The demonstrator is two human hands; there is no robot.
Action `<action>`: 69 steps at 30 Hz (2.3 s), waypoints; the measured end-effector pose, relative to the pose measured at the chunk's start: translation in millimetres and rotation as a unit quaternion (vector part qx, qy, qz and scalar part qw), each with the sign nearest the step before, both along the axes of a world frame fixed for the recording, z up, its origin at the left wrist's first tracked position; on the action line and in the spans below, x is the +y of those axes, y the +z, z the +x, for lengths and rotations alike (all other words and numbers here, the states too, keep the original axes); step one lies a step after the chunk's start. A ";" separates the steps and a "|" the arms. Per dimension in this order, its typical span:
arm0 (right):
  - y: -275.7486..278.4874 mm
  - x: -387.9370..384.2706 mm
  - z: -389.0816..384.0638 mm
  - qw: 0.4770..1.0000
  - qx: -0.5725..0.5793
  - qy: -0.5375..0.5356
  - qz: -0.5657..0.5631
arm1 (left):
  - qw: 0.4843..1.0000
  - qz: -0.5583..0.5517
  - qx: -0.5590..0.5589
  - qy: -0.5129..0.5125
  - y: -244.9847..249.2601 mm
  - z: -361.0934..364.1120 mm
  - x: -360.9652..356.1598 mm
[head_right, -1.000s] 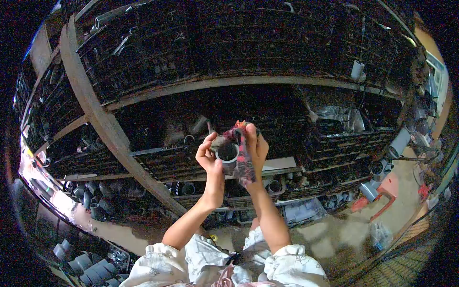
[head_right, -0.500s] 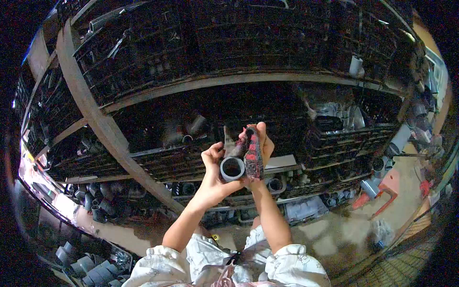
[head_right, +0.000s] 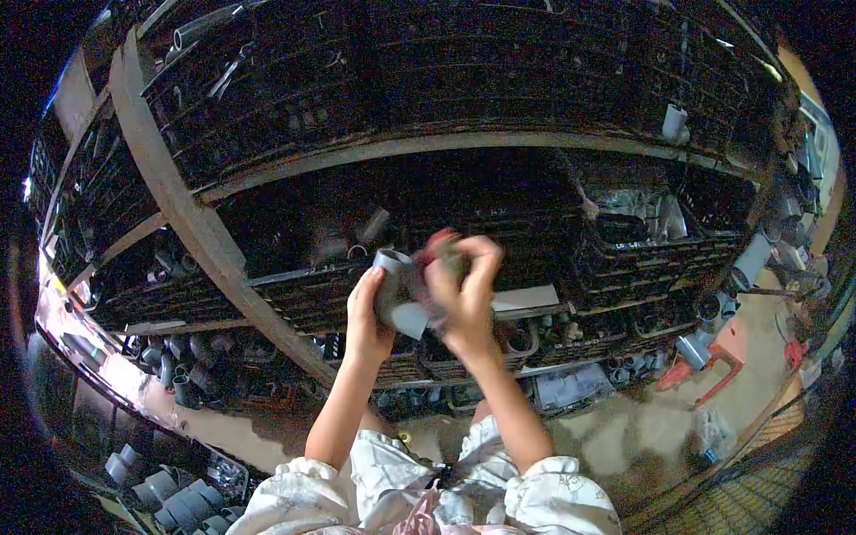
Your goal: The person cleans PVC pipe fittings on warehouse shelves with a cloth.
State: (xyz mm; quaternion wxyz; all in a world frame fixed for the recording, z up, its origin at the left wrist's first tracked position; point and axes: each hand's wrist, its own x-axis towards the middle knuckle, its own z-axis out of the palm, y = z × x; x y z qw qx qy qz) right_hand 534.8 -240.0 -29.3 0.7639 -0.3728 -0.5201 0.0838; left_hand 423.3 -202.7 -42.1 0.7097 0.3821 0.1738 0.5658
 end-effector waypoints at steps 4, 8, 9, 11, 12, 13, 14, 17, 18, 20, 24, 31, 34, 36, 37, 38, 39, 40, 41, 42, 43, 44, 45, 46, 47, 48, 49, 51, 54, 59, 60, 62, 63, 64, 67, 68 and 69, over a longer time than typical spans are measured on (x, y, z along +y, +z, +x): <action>-10.7 -21.3 -26.1 0.978 -0.206 -0.016 -0.029 | 0.991 0.050 0.100 0.075 7.4 -11.5 -6.1; -16.8 -3.8 -14.7 0.997 -0.075 -0.016 -0.018 | 0.996 0.037 0.033 0.072 -4.6 -6.0 -8.5; -17.9 -1.9 -15.1 0.998 -0.045 -0.012 -0.038 | 0.997 0.042 0.030 0.065 -6.4 -5.9 -7.5; -21.7 -4.8 -20.5 0.999 -0.019 -0.034 -0.032 | 0.997 0.056 0.024 0.047 -7.1 -4.6 -5.1; -21.1 -10.0 -23.0 0.998 -0.043 -0.039 -0.010 | 0.997 0.062 0.031 0.041 -2.8 -5.0 -7.4; -19.2 -17.1 -25.8 0.997 -0.067 -0.044 0.010 | 0.992 0.096 0.069 0.046 -2.9 -5.2 -4.2; -17.9 -21.9 -27.6 0.994 -0.094 -0.046 -0.002 | 0.985 0.127 0.107 0.051 -5.1 -6.5 -0.4; -13.4 -19.6 -19.9 0.995 -0.079 -0.055 0.023 | 0.986 0.131 0.106 0.016 -1.8 -8.5 -6.3; -8.2 -22.6 -16.9 0.997 -0.055 -0.061 0.010 | 0.987 0.133 0.094 0.004 -2.7 -9.7 -5.8; -10.6 -14.6 -4.5 0.997 -0.035 -0.071 -0.006 | 0.981 0.155 0.113 0.006 -5.2 -13.7 -7.7; -17.2 -19.1 -5.7 0.995 -0.092 -0.027 0.029 | 0.983 0.127 0.126 -0.030 -7.0 -13.8 -7.7; -6.5 -43.6 -4.7 0.963 -0.220 -0.098 0.125 | 0.884 0.355 0.302 0.017 8.0 -26.6 -10.5; -6.3 -46.6 -2.8 0.953 -0.253 -0.082 0.144 | 0.859 0.393 0.324 0.057 3.5 -29.4 -12.3; -0.1 -47.6 -5.0 0.930 -0.329 -0.076 0.142 | 0.844 0.404 0.352 0.034 5.0 -34.8 -17.9; -3.9 -42.3 -4.9 0.914 -0.382 -0.070 0.115 | 0.823 0.434 0.362 0.058 9.3 -35.6 -23.2; -6.2 -38.8 -5.2 0.921 -0.376 -0.065 0.081 | 0.801 0.463 0.369 0.082 15.3 -35.5 -29.6; -8.3 -35.5 -4.8 0.926 -0.370 -0.060 0.046 | 0.778 0.492 0.376 0.107 17.9 -35.4 -33.0; -10.9 -29.7 -1.6 0.939 -0.339 -0.045 0.031 | 0.759 0.529 0.369 0.092 14.3 -37.2 -30.2; -6.7 -27.4 0.9 0.946 -0.323 -0.029 0.007 | 0.770 0.522 0.365 0.045 17.4 -37.4 -33.3; -8.8 -22.6 5.5 0.950 -0.306 0.010 -0.060 | 0.740 0.534 0.408 0.033 20.5 -37.1 -37.2; -12.1 -19.4 10.9 0.948 -0.286 0.050 -0.128 | 0.708 0.544 0.451 0.020 21.8 -36.4 -40.1; -11.1 -21.5 14.8 0.928 -0.155 0.212 -0.264 | 0.711 0.587 0.387 0.034 13.9 -34.4 -34.5; -10.7 -20.5 17.6 0.910 -0.097 0.244 -0.322 | 0.721 0.579 0.378 0.042 16.8 -35.2 -33.4; -14.2 -19.1 17.6 0.918 -0.109 0.241 -0.295 | 0.732 0.570 0.370 0.049 21.9 -37.5 -31.7; -17.1 -17.8 16.7 0.926 -0.121 0.238 -0.266 | 0.741 0.563 0.361 0.056 24.7 -40.7 -30.5; -14.0 -25.7 7.8 0.950 -0.143 0.156 -0.229 | 0.761 0.566 0.296 0.113 8.7 -42.0 -18.2; -12.8 -35.5 -3.7 0.965 -0.165 0.071 -0.190 | 0.824 0.504 0.229 0.118 -2.5 -39.5 -13.4; -21.8 -37.0 -11.7 0.933 -0.352 -0.076 -0.016 | 0.896 0.375 0.197 0.134 -19.2 -35.4 -7.1; -19.7 -33.4 -12.2 0.953 -0.289 -0.019 -0.092 | 0.878 0.401 0.228 0.130 -28.9 -37.4 -9.1; -2.1 -9.1 17.7 0.892 -0.186 0.229 -0.343 | 0.844 0.494 0.170 0.120 -20.2 -29.5 -14.0; -0.6 -2.3 19.1 0.887 -0.168 0.251 -0.351 | 0.834 0.500 0.200 0.120 -16.9 -29.8 -11.2; -5.4 12.7 21.8 0.889 -0.134 0.265 -0.348 | 0.774 0.536 0.317 0.120 -3.8 -33.4 -0.8; -8.4 20.4 18.8 0.909 -0.124 0.265 -0.295 | 0.737 0.578 0.314 0.153 1.0 -31.8 4.4; -12.5 18.4 10.5 0.949 -0.061 0.233 -0.202 | 0.808 0.510 0.260 0.140 -7.4 -27.7 16.4; -8.5 7.5 -0.7 0.989 -0.114 0.027 -0.094 | 0.831 0.472 0.228 0.186 -7.7 -27.5 36.2; -11.0 8.1 -3.0 0.993 -0.113 -0.007 -0.042 | 0.814 0.471 0.239 0.241 -8.4 -25.0 38.4; -11.8 9.9 -3.3 0.994 -0.110 -0.017 -0.012 | 0.845 0.423 0.229 0.233 -10.9 -18.8 37.6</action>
